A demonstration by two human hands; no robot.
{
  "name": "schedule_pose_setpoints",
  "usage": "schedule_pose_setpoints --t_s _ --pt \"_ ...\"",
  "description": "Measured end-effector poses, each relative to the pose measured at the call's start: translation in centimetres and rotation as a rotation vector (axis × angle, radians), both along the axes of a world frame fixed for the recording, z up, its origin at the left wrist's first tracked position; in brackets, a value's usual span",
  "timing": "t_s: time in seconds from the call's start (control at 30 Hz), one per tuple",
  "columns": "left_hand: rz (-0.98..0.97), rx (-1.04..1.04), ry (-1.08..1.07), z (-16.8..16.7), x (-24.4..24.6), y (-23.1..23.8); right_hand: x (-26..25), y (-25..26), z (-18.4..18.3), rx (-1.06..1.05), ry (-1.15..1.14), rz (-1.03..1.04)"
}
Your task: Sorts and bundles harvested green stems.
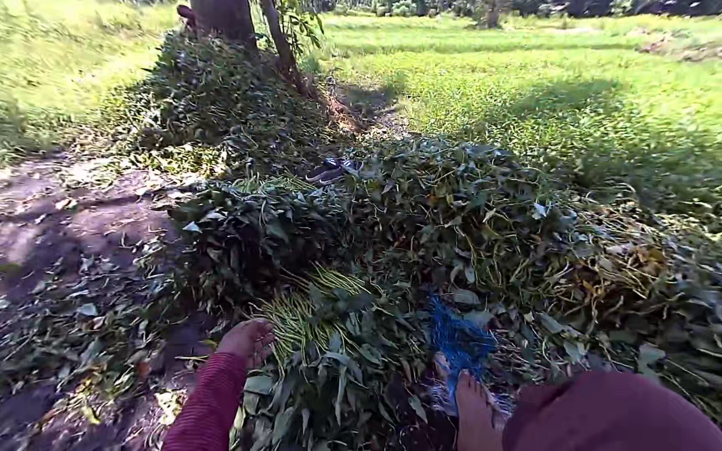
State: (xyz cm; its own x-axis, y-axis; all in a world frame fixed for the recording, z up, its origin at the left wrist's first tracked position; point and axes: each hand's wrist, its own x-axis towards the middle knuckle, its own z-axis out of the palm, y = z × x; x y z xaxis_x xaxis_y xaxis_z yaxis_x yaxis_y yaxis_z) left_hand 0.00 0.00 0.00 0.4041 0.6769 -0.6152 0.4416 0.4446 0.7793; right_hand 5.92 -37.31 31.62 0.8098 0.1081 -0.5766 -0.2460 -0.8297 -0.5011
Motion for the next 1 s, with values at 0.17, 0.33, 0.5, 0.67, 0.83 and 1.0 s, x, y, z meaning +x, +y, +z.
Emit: schedule_pose_setpoints --t_s 0.17,0.33,0.5,0.67,0.83,1.0 --pt "0.112 -0.06 0.07 -4.7 -1.5 1.7 6.6 5.5 -5.5 0.071 0.032 0.098" --pt "0.168 -0.096 0.035 -5.8 -0.5 2.8 24.8 7.7 -26.7 0.087 -0.03 0.851" --pt "-0.046 0.024 0.116 -8.1 1.0 2.1 27.3 19.0 -37.5 0.171 -0.018 0.678" --pt "-0.428 0.523 0.208 -9.8 4.0 0.8 28.8 23.8 -44.5 0.046 -0.18 0.629" --pt "-0.717 0.713 0.296 -10.1 11.0 0.0 28.4 24.6 -48.2 -0.097 -0.072 0.64" --pt "-1.018 0.677 0.51 -13.0 16.3 -3.8 27.3 24.8 -47.8 -0.215 0.058 0.665"
